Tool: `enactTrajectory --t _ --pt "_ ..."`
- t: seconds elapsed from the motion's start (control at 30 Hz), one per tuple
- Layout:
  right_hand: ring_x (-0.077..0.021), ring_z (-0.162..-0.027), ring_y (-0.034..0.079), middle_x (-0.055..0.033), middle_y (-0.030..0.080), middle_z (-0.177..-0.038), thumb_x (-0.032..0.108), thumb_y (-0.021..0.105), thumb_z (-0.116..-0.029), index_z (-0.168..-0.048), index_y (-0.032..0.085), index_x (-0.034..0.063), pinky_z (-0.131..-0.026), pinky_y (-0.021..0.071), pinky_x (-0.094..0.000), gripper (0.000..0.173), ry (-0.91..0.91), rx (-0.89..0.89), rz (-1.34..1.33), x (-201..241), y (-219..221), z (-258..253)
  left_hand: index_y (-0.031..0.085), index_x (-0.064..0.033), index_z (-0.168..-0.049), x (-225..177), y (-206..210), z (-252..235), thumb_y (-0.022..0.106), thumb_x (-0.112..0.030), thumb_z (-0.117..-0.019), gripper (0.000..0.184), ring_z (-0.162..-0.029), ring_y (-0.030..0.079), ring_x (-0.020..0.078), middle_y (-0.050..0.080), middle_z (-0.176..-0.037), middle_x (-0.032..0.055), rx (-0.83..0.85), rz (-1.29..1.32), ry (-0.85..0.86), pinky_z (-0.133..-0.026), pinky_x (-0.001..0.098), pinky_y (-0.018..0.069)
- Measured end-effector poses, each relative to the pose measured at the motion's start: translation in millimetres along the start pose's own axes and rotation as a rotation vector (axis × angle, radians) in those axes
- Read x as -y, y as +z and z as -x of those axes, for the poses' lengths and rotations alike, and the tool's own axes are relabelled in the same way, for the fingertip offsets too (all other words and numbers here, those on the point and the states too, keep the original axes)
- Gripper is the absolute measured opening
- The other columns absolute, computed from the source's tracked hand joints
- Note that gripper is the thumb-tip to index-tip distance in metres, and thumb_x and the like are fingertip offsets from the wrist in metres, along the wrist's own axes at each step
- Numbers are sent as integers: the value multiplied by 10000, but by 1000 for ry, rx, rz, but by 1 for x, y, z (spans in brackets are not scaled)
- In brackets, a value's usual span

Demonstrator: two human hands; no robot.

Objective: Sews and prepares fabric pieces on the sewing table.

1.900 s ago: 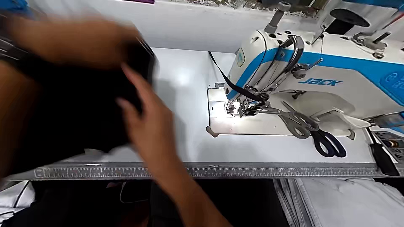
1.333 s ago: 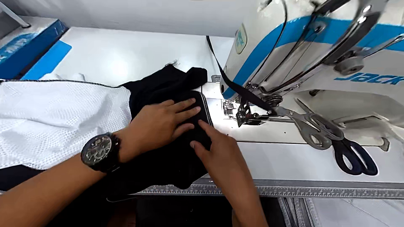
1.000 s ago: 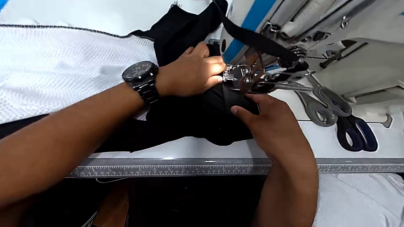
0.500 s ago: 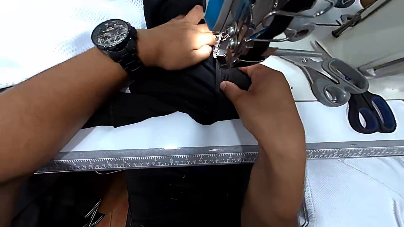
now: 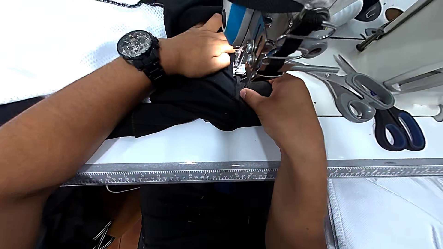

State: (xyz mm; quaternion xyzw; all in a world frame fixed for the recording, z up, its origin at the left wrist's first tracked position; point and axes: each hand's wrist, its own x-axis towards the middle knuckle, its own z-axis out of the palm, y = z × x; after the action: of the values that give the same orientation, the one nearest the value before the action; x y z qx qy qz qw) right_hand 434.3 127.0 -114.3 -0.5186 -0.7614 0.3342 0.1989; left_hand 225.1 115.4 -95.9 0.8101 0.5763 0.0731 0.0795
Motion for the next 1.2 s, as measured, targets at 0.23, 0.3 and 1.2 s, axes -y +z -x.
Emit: enactTrajectory --t 0.23,0.3,1.2 --pt "-89 -1023 675 5 706 -1161 100 642 -991 -1169 700 139 -844 580 -329 192 -82 223 -521 -16 -17 16 714 7 -1104 -27 -29 54 483 -78 -974 278 -1219 592 379 679 -1223 179 -296 -54 -83 -996 576 474" --pt "-95 -941 687 -17 724 -1120 72 557 -1024 -1140 736 109 -775 593 -291 216 -29 423 -857 -17 -23 26 674 -69 -1016 -103 -19 104 508 -86 -947 180 -823 643 176 653 -951 53 -462 135 -295 -666 379 548" --pt "-399 -1243 557 -136 628 -1335 18 749 -807 -874 765 94 -1029 411 -658 102 -854 -255 527 14 27 70 673 41 -1047 -62 2 192 605 -24 -915 162 -1127 641 377 609 -1239 257 -653 -151 -63 -940 478 567"
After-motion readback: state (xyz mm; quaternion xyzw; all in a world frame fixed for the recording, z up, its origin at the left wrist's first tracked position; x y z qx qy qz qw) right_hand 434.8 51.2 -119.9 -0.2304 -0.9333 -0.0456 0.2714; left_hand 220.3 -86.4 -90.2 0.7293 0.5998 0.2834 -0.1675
